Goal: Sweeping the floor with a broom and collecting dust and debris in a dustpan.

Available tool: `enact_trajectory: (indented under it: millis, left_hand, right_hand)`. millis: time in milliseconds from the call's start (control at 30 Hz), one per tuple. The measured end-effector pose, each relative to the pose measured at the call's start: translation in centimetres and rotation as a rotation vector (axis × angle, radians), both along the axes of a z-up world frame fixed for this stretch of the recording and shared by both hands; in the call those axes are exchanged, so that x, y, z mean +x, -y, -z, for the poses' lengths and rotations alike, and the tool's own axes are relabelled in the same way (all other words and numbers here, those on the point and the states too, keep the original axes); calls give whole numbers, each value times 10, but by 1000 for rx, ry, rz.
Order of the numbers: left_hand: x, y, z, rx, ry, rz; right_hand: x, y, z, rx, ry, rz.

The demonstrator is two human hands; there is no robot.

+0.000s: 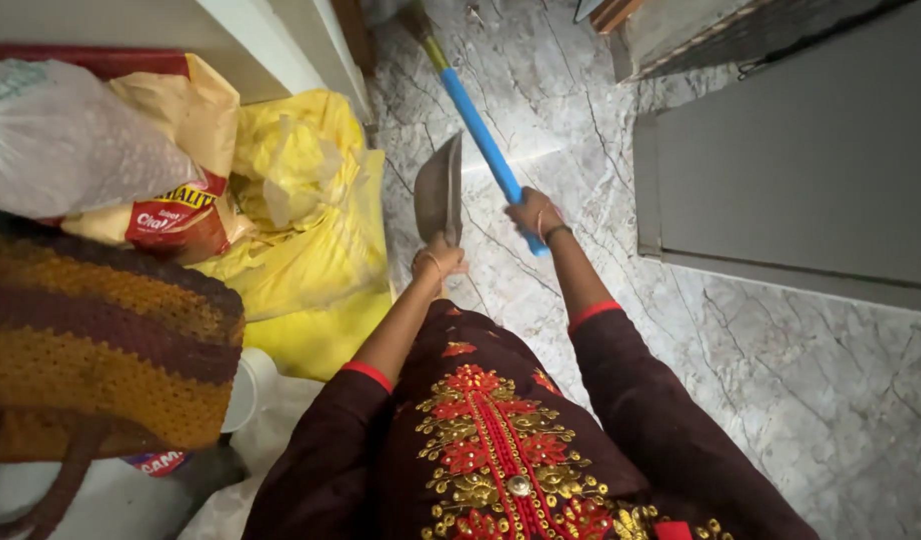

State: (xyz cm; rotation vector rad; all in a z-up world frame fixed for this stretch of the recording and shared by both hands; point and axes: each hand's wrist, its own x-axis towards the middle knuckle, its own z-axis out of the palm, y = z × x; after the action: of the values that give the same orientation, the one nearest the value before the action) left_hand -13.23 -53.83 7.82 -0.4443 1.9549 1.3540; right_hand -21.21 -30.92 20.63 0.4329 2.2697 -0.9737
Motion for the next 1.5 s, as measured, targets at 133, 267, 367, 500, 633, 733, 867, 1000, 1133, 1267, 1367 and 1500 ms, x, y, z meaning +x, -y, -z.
enact_trajectory:
  millis: [133,267,367,500,633,733,867,1000,1133,1267,1367,1500]
  left_hand:
    - [-30,-9,-39,336,203,-197]
    - [-31,-23,-2,423,235,-234]
    - [-27,-45,37,411,303,-232]
    - [5,-89,77,317,397,-120]
    - [22,-120,55,277,357,-68]
    - [29,-126,101,307,2,490]
    - [1,-94,84,497,243,-183]
    - [-45,-52,54,520,126,-460]
    - [-82,-37,-16,548,57,-516]
    - [-92,-59,-12,387,-14,-374]
    - [-91,-87,30,314,-4,-188]
    - [-85,-121,41,530,195,-233]
  right_hand:
    - [84,-31,14,-212,105,376]
    - [208,-42,-15,116,53,289]
    - [296,-45,-29,210,99,419]
    - [338,-48,-47,163,242,660]
    - [304,-57,11,162,306,589]
    - [235,-21,28,156,313,439]
    - [119,15,45,118,154,105]
    - [16,19,-3,-29,110,79]
    - [35,14,-52,-89,108,145]
    - [138,-18,-46,391,11,8]
    - [215,-40,-53,463,67,161]
    - [256,-72,-66,459,231,340]
